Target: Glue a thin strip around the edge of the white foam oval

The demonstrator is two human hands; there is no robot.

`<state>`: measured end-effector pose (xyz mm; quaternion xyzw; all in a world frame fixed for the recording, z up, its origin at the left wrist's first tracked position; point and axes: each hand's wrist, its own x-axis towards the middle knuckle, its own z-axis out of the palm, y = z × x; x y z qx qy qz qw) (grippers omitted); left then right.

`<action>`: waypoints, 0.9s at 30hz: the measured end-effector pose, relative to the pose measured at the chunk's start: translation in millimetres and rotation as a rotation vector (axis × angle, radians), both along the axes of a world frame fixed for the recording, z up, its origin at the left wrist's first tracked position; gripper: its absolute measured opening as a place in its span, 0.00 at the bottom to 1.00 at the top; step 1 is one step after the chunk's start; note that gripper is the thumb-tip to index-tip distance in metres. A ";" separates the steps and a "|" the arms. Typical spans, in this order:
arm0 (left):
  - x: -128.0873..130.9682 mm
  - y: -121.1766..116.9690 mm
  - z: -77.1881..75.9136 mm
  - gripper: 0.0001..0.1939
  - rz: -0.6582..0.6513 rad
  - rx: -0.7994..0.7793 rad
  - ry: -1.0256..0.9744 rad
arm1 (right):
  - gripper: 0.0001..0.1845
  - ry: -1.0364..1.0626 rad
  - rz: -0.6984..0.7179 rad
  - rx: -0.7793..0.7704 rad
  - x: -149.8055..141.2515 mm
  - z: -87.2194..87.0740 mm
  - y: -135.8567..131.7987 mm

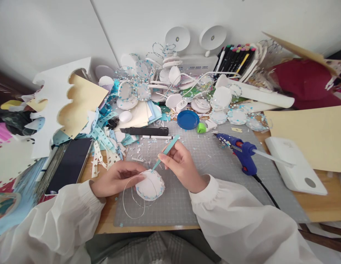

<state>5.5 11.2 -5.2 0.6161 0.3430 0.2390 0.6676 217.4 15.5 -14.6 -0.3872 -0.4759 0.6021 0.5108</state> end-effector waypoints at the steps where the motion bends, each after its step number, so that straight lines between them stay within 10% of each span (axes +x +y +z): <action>1: -0.1 -0.1 -0.4 0.12 0.001 0.001 0.002 | 0.10 0.003 0.000 -0.013 -0.2 0.4 -0.1; 9: -2.3 -0.5 2.9 0.13 -0.074 0.110 0.031 | 0.11 0.167 -0.083 -0.175 3.3 4.3 6.1; 15: 0.6 -0.6 4.3 0.14 -0.061 0.553 0.101 | 0.08 0.052 -0.210 0.046 3.5 2.4 11.0; 27: -1.6 5.7 3.1 0.17 -0.088 0.682 0.075 | 0.08 -0.270 -0.196 0.262 1.0 4.4 7.9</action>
